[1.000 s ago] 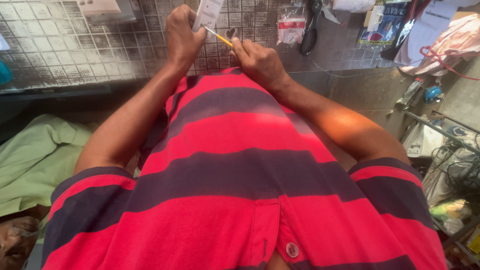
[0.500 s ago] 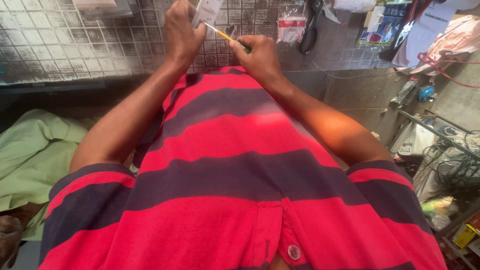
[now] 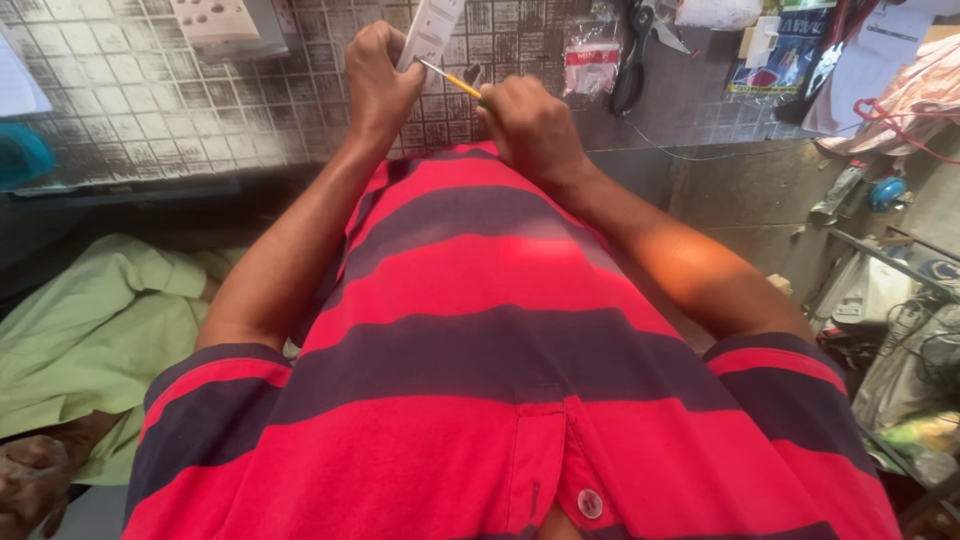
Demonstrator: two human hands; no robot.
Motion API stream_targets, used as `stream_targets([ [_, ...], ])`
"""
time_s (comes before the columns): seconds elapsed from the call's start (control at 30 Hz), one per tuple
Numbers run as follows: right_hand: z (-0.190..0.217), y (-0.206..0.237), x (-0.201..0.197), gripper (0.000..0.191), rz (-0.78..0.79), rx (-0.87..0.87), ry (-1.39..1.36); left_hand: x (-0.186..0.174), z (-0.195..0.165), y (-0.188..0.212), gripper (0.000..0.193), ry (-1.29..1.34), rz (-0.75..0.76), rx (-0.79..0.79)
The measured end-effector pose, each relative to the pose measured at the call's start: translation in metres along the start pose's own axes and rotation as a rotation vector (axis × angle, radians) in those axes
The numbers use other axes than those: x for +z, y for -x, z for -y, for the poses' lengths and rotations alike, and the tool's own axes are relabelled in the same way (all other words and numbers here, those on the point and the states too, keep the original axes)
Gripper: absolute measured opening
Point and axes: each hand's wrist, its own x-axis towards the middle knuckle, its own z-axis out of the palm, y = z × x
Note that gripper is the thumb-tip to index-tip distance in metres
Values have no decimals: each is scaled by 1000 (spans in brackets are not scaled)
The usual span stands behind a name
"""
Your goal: The person uses a screwdriver to remove screws from a white plastic electrical socket plate. They then place the plate aside, open a cardboard box, and remove several small plastic-wrapped components. The person places these components into the holes of a new white plastic socket plate and begins to secure them with the screwdriver.
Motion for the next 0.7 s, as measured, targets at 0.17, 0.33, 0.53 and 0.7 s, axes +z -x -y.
stream_targets([
  [0.17,-4,-2,-3,25,-141,-424,399,5,5,1,19,9,29,-48],
  [0.33,-7,-6,11,22,-142,-312,265,2,8,0,25,-10,-11,-3],
  [0.53,-7,-6,23,19,-175,-81,42,-2,6,-4,27,15,13,-26],
  [0.7,-10,-5,36,27,-125,350,-326,-2,7,-4,27,-37,19,-1],
])
